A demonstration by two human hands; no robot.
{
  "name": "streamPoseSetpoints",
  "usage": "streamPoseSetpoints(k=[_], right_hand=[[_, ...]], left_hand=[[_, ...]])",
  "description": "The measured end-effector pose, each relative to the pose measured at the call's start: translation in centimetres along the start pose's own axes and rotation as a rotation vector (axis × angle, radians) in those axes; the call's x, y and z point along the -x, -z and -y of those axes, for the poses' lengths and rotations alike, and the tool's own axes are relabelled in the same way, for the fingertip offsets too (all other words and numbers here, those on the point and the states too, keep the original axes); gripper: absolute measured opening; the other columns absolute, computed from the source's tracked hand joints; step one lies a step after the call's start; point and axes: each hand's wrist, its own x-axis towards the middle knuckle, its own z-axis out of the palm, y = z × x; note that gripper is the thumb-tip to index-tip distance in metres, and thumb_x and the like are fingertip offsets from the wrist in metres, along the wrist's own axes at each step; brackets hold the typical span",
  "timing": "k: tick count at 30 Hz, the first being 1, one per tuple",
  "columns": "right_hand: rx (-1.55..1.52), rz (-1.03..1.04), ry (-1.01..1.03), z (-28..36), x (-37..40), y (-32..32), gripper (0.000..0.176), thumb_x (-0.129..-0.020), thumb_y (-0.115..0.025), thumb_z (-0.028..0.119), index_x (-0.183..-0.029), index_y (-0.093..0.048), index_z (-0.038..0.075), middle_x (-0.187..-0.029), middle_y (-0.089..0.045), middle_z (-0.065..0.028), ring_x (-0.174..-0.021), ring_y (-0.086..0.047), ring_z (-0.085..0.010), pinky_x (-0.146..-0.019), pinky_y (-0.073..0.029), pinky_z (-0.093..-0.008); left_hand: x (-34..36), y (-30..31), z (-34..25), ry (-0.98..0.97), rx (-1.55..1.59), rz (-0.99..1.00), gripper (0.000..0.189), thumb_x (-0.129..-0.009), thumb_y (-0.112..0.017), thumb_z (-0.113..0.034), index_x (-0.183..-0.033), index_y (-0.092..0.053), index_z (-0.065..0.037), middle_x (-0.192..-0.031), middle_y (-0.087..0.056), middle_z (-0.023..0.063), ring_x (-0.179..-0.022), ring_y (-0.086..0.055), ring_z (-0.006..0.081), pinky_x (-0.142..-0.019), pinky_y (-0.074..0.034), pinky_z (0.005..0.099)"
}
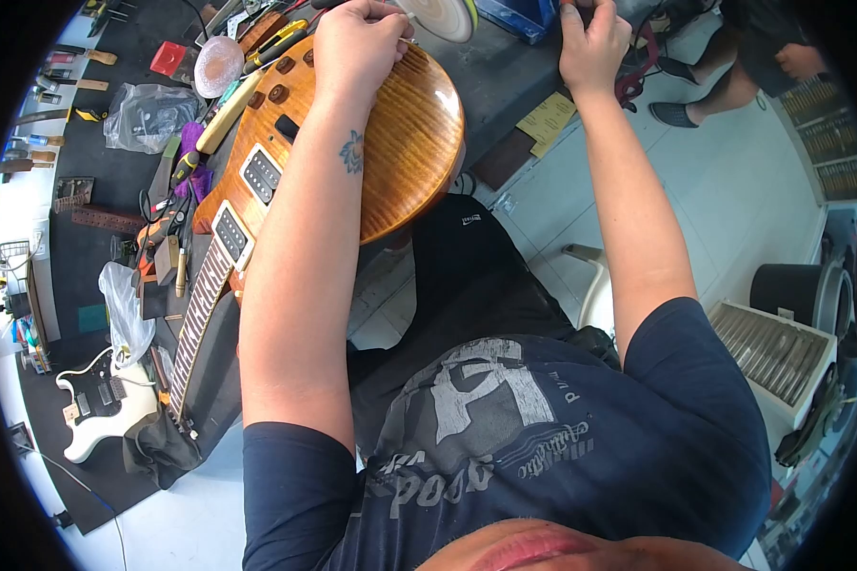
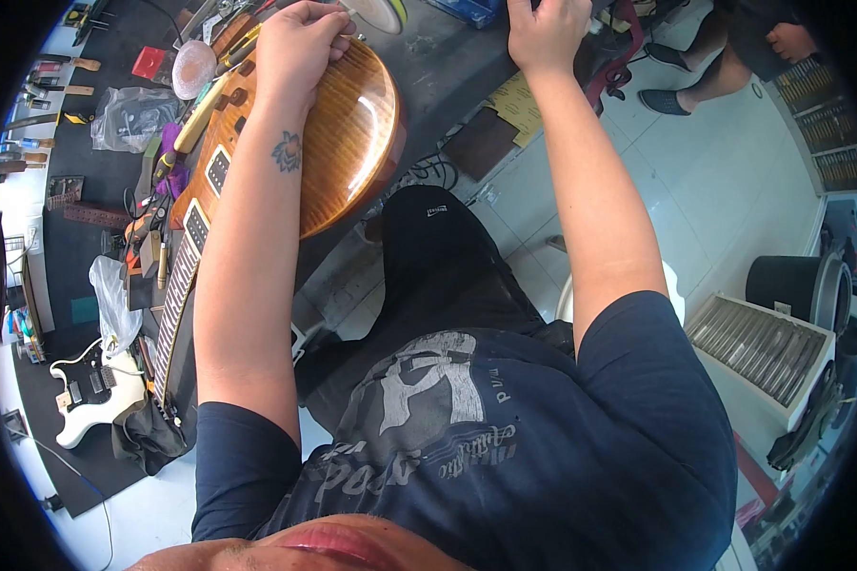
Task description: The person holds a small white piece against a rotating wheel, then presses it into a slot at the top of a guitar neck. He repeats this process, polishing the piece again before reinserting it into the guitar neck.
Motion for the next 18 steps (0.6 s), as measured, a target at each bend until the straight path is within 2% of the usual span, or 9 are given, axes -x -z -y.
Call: streamPoseSetpoints(k=[18], right_hand=[[0.004,-0.004,0.012,-0.12,0.05,0.01,0.028,-0.098,-0.062,0.029,-0.116,-0.059,0.007,-0.105,-0.060,-0.0193,-0.105,-0.054,-0.0398,-0.093,-0.041,-0.0488]], left_hand=[[-0.15,-0.08,0.25,0.030,0.061,-0.026,0.009,-0.093,-0.066,-0.005,-0.092,-0.070,0.003,-0.075,-0.071,0.0082,-0.056,-0.061,0.0115,-0.052,-0.048,0.0252]])
